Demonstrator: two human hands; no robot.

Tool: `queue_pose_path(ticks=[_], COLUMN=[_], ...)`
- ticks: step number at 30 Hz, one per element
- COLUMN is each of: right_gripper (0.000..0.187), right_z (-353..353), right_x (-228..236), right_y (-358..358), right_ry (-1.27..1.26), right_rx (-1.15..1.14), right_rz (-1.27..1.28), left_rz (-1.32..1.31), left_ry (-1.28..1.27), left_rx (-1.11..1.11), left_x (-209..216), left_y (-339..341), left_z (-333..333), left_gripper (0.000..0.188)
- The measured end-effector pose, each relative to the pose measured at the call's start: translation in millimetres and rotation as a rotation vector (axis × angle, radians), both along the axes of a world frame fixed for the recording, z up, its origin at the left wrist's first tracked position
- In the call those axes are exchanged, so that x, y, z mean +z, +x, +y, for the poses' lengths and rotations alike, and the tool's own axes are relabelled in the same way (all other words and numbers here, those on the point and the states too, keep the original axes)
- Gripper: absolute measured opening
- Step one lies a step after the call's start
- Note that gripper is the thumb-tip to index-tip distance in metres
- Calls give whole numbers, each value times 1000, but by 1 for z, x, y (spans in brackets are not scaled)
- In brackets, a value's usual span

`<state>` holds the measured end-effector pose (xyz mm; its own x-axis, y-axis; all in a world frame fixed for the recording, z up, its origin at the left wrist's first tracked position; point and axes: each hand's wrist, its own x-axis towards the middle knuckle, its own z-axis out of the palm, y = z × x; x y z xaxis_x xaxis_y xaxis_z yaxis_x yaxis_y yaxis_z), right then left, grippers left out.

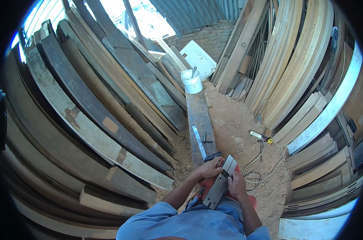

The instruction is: The person holds an electric woodworking plane and removes debris from the blades by hand and with a small tool. The person also wipes the underside of the tool and picks up a small metal piece from the ground.

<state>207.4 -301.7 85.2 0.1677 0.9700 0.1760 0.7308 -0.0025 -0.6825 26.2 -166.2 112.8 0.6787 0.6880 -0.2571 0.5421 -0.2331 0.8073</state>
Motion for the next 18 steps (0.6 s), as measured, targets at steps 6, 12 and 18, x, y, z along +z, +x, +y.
queue_pose_path(ticks=[6, 12, 18], right_gripper=[16, 16, 16], right_z=[1, 2, 1], right_x=[10, 11, 9], right_y=[-2, 0, 6], right_ry=[-140, -45, 36], right_rx=[-44, -5, 69], right_rz=[-3, 46, -15], left_rz=[5, -29, -1], left_ry=[-15, -7, -9], left_rx=[-3, 10, 3], left_x=[8, 6, 5], left_y=[-3, -4, 0], left_z=[0, -2, -1], left_gripper=[67, 68, 68])
